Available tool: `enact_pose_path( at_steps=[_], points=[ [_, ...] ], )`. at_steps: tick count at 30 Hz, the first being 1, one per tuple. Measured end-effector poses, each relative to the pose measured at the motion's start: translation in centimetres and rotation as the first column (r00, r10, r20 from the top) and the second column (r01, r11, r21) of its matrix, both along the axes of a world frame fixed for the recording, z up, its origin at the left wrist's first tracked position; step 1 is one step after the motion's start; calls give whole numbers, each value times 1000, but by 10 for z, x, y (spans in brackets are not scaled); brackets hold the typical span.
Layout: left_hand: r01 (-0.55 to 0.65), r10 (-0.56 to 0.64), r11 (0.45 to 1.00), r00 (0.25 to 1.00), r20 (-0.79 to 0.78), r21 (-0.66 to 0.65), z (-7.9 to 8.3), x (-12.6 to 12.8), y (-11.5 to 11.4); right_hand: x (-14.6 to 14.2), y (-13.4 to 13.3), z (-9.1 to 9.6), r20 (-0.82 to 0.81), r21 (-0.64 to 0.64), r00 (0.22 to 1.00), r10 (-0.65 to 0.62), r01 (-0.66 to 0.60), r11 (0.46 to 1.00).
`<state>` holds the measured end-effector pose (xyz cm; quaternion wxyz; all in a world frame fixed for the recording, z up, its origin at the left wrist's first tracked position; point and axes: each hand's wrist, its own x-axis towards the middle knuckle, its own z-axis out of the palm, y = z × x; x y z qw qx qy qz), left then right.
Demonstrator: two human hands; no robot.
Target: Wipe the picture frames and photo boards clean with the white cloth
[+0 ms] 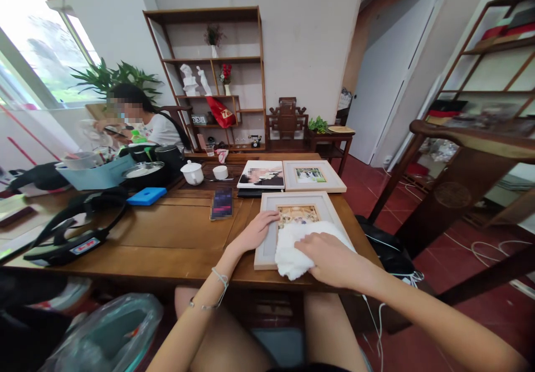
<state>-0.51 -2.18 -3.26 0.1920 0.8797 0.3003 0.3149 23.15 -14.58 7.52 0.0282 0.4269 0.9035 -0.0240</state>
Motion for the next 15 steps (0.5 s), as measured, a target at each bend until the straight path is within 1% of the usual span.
enact_pose_path(
  at_steps=[2, 4, 7, 9, 11, 13, 15],
  points=[
    [1, -1, 1000, 1000, 2, 1, 0, 0, 0, 5, 17, -13, -31, 45, 999, -44, 45, 998],
    [1, -1, 1000, 1000, 4, 4, 0, 0, 0, 15, 41, -28, -46, 120, 994, -98, 102, 987],
    [-2, 2, 1000, 1000, 4, 10, 1, 0, 0, 31, 81, -45, -58, 215, 975, -214, 222, 951],
    [-2, 2, 1000, 1000, 3, 13, 1, 0, 0, 37, 103, -47, -68, 251, 959, -275, 283, 926],
    [-2, 2, 1000, 1000, 2, 16, 1, 0, 1, 38, 120, -44, -81, 283, 947, -312, 322, 904],
    [-1, 1, 1000, 1000, 2, 16, 0, -1, 1, 33, 131, -41, -88, 293, 940, -329, 340, 894],
    [2, -2, 1000, 1000, 3, 14, 0, -1, 2, 25, 135, -40, -83, 280, 940, -331, 341, 897]
  ],
)
